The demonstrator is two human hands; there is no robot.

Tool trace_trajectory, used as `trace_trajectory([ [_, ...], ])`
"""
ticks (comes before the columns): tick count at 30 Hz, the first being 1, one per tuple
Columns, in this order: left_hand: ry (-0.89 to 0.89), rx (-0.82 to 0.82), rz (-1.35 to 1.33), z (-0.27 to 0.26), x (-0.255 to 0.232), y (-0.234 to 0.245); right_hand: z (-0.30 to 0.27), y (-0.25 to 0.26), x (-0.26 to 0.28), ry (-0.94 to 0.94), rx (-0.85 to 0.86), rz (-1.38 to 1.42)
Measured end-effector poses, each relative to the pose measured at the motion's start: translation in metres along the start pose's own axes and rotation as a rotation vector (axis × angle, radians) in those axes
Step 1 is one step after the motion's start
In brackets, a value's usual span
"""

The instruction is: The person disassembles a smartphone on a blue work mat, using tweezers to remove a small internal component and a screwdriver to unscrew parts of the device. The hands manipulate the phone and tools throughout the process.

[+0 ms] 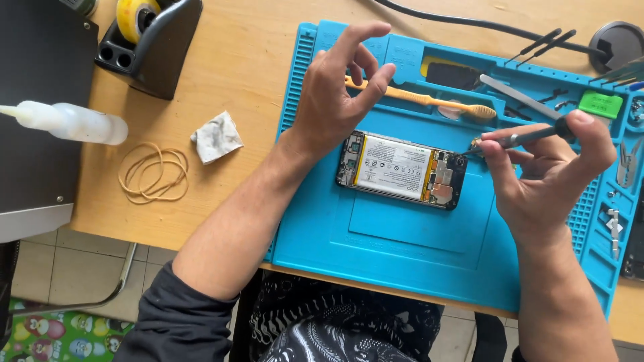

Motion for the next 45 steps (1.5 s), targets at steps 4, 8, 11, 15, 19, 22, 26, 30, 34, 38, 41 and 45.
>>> trace_trajectory([
  [4, 0.032, 0.021, -0.001, -0.002, -0.002, 0.001, -0.008, 0.0, -0.007, -0.061, 0.03, 0.026],
  [8, 0.014, 0.026, 0.016, -0.002, -0.01, 0.005, -0.008, 0.0, -0.004, -0.046, 0.02, 0.021],
  [11, 0.005, 0.028, 0.018, 0.001, -0.015, 0.008, -0.006, 0.002, -0.008, -0.054, -0.005, 0.038],
  [15, 0.009, 0.063, 0.027, -0.001, -0.018, 0.004, -0.009, 0.003, -0.01, -0.033, -0.006, 0.065],
  [19, 0.013, 0.083, 0.028, -0.004, -0.016, 0.0, -0.01, 0.004, -0.011, -0.048, 0.001, 0.04],
  [22, -0.005, 0.054, 0.028, -0.002, -0.015, 0.003, -0.008, 0.005, -0.009, -0.012, -0.012, 0.059],
  [26, -0.018, 0.044, -0.005, -0.002, -0.015, 0.002, -0.014, 0.005, -0.027, -0.001, -0.022, 0.088],
  [30, -0.052, 0.077, -0.057, -0.006, -0.009, -0.019, -0.019, 0.009, -0.047, 0.03, -0.049, 0.05],
  [34, -0.18, 0.166, -0.033, -0.008, -0.028, -0.022, -0.001, 0.015, -0.025, 0.099, -0.022, -0.007],
  [38, -0.242, 0.369, -0.022, -0.015, -0.048, -0.031, 0.021, 0.016, -0.008, 0.237, -0.046, -0.08],
  [41, -0.272, 0.444, 0.028, -0.017, -0.056, -0.032, 0.024, 0.008, -0.015, 0.254, -0.067, -0.041],
  [45, -0.194, 0.49, 0.017, -0.02, -0.049, -0.036, 0.016, -0.004, -0.023, 0.187, -0.02, -0.028],
])
Point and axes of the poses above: each hand's wrist, its own z-axis towards the middle knuckle, its own y-axis out of the back of the hand, x = y × z, the point moved 8 cm from there along z, towards the middle knuckle, and after that the axes turned 8 degrees about z, right-handed, at the moved point
